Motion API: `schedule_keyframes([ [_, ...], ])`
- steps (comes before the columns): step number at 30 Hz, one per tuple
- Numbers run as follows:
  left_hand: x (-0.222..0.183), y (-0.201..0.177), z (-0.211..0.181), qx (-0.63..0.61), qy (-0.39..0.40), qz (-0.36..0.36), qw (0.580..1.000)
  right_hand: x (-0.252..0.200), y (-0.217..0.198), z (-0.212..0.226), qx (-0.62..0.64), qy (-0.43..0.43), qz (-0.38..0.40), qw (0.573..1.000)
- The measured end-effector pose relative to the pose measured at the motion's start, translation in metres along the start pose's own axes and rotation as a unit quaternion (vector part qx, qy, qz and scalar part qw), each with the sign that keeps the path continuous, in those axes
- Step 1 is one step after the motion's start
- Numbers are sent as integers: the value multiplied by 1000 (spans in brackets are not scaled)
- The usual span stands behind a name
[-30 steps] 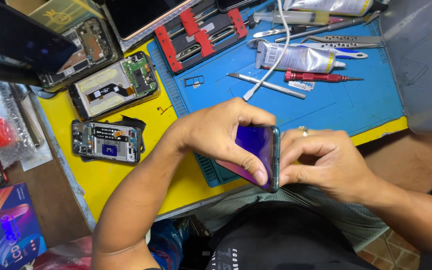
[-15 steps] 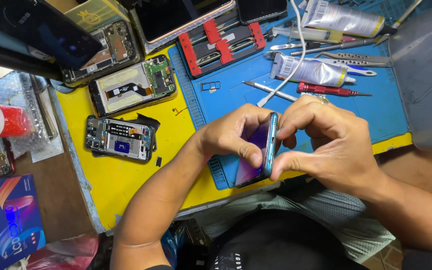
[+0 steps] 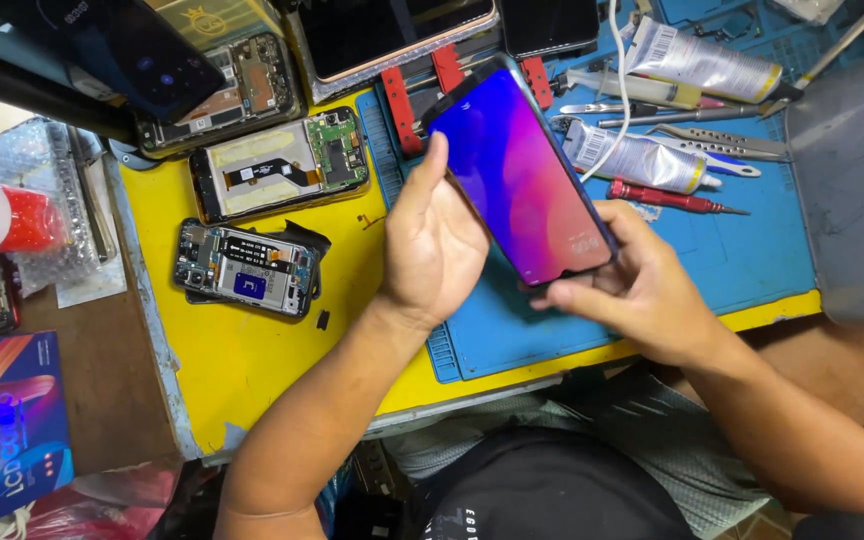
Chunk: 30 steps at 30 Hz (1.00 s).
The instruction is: The person uses a screwdriver to work on a smartphone, then connects a charging cable to test the device. They interact with the touchscreen to enter a passcode and verify functionality before placing the phone down.
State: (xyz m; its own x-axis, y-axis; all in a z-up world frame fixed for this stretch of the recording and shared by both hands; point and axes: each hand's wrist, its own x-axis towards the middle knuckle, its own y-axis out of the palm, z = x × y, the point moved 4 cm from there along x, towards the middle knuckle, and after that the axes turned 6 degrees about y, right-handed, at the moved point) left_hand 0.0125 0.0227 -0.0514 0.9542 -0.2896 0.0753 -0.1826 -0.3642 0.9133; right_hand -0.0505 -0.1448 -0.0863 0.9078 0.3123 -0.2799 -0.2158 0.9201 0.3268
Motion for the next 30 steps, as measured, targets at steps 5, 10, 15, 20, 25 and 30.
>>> schedule_keyframes([
  [5, -11, -24, -22, 68, -95, -51, 992, 11, -34, 6, 11, 11, -108, 994],
  [10, -17, -39, -8, 180, -276, -53, 943, 22, -37, 42, -27, -9, -92, 995],
  [15, -26, -49, 28, 126, -175, -30, 976, 40, -31, 52, -168, 17, -168, 971],
  [20, -24, -52, 24, 83, -64, -34, 994, 44, -18, 45, -165, -64, -51, 983],
  [25, -21, -71, 26, 133, -12, -56, 989, 36, -7, 20, -197, -77, 1, 977],
  [30, -24, -59, 25, 157, -19, -40, 987, 46, -14, 21, -153, -97, -49, 982],
])
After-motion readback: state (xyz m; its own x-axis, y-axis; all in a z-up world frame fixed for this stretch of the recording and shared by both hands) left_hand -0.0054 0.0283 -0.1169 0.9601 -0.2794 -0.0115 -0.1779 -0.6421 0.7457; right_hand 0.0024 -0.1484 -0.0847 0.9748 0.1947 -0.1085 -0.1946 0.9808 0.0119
